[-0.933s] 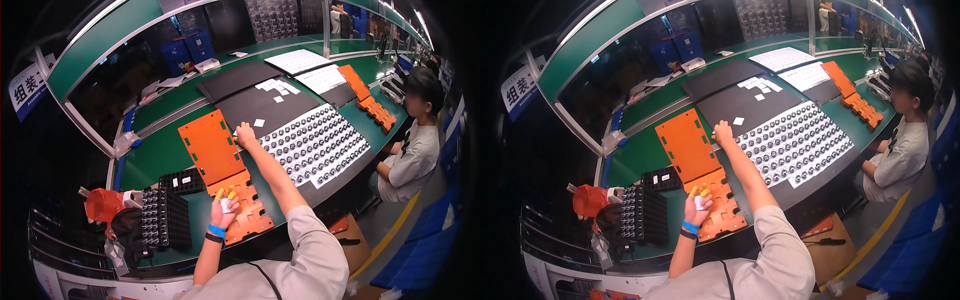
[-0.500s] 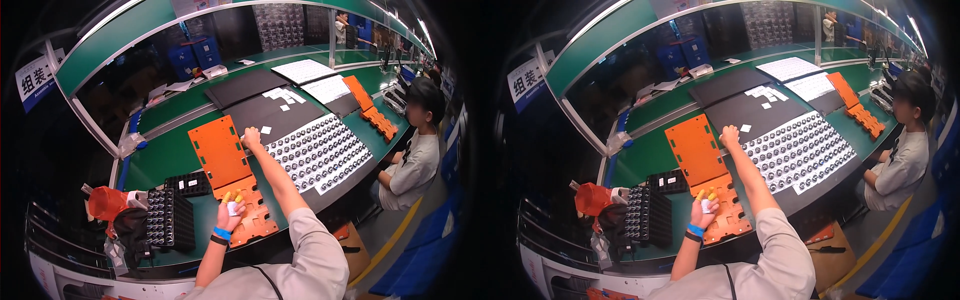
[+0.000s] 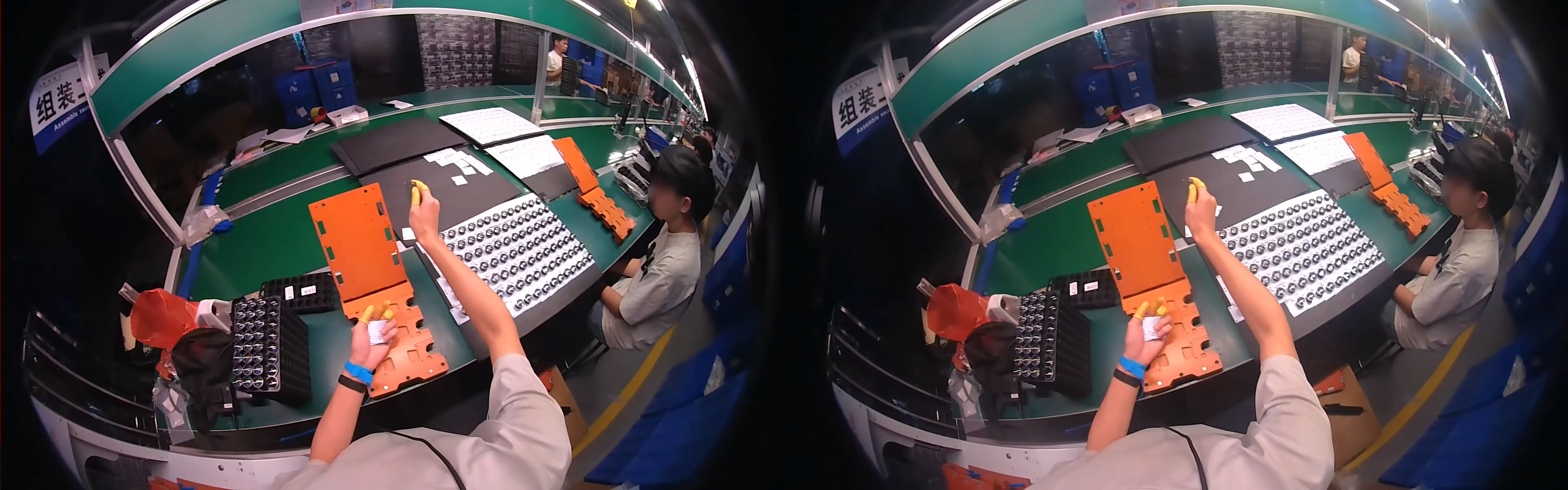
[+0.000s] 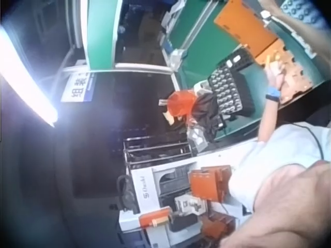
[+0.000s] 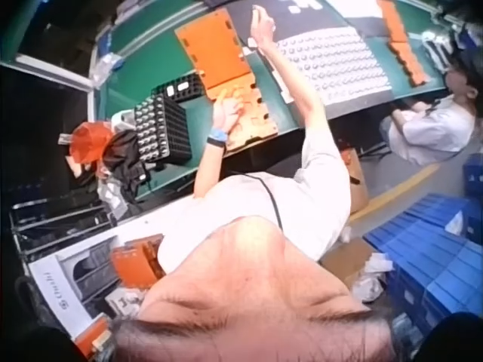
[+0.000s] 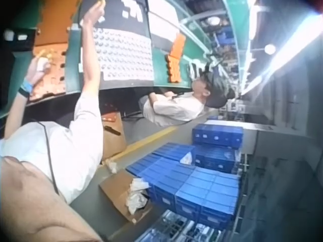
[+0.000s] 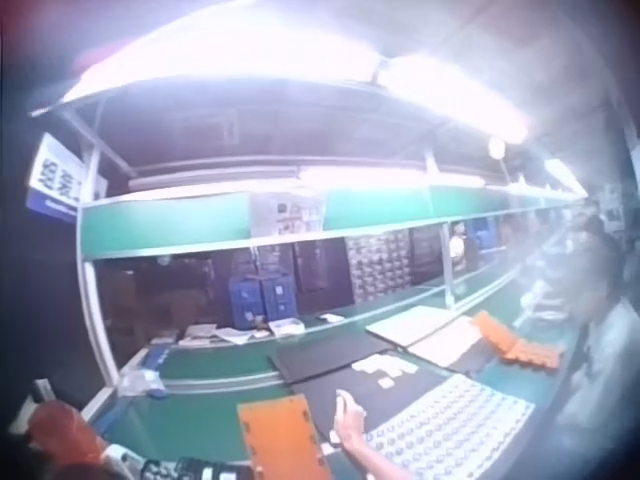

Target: Manually assemble small LED modules into plastic housings and prepare them using an industrial assembly machine.

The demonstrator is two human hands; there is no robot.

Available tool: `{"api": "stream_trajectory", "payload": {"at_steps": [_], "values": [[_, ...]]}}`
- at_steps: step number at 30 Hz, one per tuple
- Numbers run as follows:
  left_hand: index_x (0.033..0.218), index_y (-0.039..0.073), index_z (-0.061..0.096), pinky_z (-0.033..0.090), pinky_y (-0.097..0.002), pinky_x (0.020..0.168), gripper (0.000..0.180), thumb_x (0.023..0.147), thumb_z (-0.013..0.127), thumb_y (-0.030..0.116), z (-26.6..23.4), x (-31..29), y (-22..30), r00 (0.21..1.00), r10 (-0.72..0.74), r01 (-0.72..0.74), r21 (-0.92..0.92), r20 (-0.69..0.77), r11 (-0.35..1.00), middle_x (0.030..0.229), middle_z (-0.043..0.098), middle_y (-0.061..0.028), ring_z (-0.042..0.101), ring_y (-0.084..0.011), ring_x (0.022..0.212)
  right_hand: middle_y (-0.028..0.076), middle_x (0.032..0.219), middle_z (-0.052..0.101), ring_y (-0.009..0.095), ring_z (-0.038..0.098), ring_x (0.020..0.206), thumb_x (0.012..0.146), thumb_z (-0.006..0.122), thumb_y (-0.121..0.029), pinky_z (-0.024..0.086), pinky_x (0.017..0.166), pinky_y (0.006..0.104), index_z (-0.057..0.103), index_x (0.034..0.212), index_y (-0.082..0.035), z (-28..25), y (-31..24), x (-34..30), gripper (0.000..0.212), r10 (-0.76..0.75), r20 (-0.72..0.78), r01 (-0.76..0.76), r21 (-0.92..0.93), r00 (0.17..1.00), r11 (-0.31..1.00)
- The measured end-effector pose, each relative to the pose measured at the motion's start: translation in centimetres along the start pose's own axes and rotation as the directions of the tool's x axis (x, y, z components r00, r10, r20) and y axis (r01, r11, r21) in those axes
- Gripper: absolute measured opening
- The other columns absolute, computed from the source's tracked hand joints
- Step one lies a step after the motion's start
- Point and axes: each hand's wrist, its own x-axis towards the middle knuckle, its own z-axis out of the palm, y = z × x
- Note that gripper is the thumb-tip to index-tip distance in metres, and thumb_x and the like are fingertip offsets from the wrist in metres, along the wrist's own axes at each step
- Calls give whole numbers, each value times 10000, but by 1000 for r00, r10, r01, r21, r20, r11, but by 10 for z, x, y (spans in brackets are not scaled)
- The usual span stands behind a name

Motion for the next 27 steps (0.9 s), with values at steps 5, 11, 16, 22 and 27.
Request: {"api": "stream_trajectory", "payload": {"at_steps": [5, 11, 16, 22, 27], "values": [[1247, -9, 651, 523, -315, 792, 460, 1044, 499, 375, 7, 2, 3, 994, -106, 108, -163, 21, 981, 1175, 668, -154, 604, -235, 931, 187, 1182, 721, 355, 721, 1012, 922, 578, 33, 594, 855, 385, 657, 1255, 26, -81, -98, -60, 342, -594, 204, 566, 180, 779, 804], [1366, 95, 544, 512, -479, 1030, 503, 1077, 391, 476, 18, 1, 4, 999, -35, 34, 55, 1, 998, 1300, 650, -117, 636, -290, 1198, 194, 1256, 649, 340, 575, 1285, 828, 706, -167, 403, 1165, 516, 606, 1237, 48, -121, -114, -155, 472, -529, 825, 906, 52, 198, 420], [1123, 99, 625, 521, -303, 586, 294, 1068, 473, 345, -1, 10, 1, 958, -71, 57, -59, -279, 997, 1010, 668, -76, 643, -208, 802, 163, 1030, 685, 369, 658, 973, 795, 747, -177, 558, 896, 472, 700, 1071, -13, -120, -106, -110, 324, -780, 424, 800, 184, 459, 571], [983, 97, 636, 352, -260, 511, 266, 1064, 511, 317, 6, -2, -4, 995, -57, 52, -57, -81, 997, 913, 610, -66, 445, -141, 640, 179, 1096, 656, 366, 615, 969, 910, 655, -113, 497, 862, 465, 668, 1155, -27, -62, -8, -21, 260, -376, 322, 472, -305, 869, 827], [987, 76, 632, 342, -258, 500, 281, 1060, 509, 318, 16, -4, -10, 994, -75, 70, -65, -79, 995, 935, 609, -55, 437, -141, 641, 287, 1417, 516, 409, 496, 1332, 857, 762, -379, 481, 1062, 471, 560, 1271, 53, -3, 100, -3, 631, 160, 783, 417, -478, 601, 773]]}}
